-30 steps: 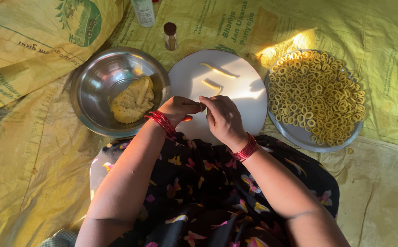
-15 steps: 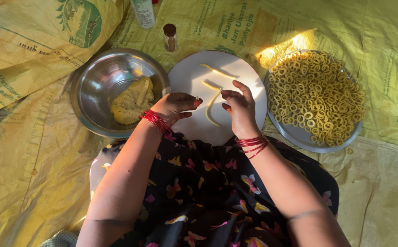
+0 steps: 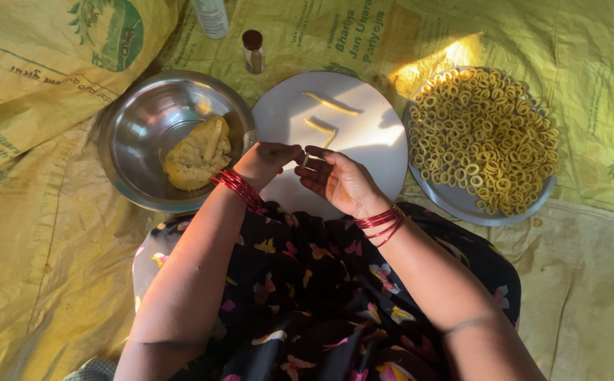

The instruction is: The person rolls small pieces of dough into thin ropes on a white plate, then joins the ends to form rings and places them on a tray. The process repeats with additional dough pieces taken from a metal bowl.

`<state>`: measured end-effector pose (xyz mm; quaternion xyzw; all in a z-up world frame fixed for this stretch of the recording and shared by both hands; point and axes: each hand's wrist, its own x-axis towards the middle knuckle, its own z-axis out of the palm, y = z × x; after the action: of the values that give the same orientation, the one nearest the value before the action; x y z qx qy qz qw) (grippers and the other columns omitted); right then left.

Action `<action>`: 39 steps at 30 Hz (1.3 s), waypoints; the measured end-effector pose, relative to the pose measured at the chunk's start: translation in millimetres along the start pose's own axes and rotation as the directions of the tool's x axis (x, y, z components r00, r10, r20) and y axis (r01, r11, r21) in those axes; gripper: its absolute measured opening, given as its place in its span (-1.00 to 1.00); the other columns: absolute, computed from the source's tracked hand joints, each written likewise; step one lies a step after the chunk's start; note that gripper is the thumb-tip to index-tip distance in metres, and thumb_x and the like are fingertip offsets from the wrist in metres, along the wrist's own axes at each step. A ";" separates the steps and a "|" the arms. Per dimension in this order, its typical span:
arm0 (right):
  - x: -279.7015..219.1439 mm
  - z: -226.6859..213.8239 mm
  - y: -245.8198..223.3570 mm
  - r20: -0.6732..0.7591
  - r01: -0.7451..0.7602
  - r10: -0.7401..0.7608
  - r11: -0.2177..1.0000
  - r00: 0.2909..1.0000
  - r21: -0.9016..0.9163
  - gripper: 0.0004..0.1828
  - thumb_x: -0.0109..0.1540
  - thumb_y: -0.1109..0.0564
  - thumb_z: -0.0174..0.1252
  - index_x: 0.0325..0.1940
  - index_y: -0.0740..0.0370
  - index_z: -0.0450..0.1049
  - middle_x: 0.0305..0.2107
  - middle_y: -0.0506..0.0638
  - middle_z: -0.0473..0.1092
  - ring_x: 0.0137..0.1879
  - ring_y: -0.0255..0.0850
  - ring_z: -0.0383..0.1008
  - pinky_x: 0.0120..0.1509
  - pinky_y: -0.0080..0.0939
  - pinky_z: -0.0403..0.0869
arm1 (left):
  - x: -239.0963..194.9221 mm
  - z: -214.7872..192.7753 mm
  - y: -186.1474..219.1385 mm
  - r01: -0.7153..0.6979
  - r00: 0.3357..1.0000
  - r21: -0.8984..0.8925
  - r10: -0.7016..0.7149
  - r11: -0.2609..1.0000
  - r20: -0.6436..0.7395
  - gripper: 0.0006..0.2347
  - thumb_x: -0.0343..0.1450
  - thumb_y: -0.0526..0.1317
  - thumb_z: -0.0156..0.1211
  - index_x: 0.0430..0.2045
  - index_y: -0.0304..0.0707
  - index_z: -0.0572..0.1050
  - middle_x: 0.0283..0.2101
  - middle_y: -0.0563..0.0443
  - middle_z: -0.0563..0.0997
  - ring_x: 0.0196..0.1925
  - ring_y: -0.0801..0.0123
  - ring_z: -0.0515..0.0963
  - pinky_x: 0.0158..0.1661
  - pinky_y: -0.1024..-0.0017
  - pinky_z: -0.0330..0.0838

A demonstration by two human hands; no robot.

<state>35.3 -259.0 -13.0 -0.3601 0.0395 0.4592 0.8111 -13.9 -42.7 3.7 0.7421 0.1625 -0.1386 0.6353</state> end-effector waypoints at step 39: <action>-109.5 -317.6 -220.0 -0.663 0.401 -0.284 0.916 0.693 0.027 -0.10 0.35 -0.47 -0.30 0.59 0.16 0.00 0.44 0.48 -0.06 0.59 0.27 -0.27 0.53 0.47 -0.29 | -14.0 -11.1 10.3 0.060 0.991 0.765 0.054 0.642 -0.122 -0.61 0.42 0.06 0.17 0.01 -0.15 0.55 -0.01 -0.14 0.65 0.10 0.01 0.58 0.10 0.14 0.43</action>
<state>227.2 -604.6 -83.4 -0.4264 0.2873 0.1418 0.8459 -22.3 -34.0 20.4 0.9484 0.1318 -0.1455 0.2488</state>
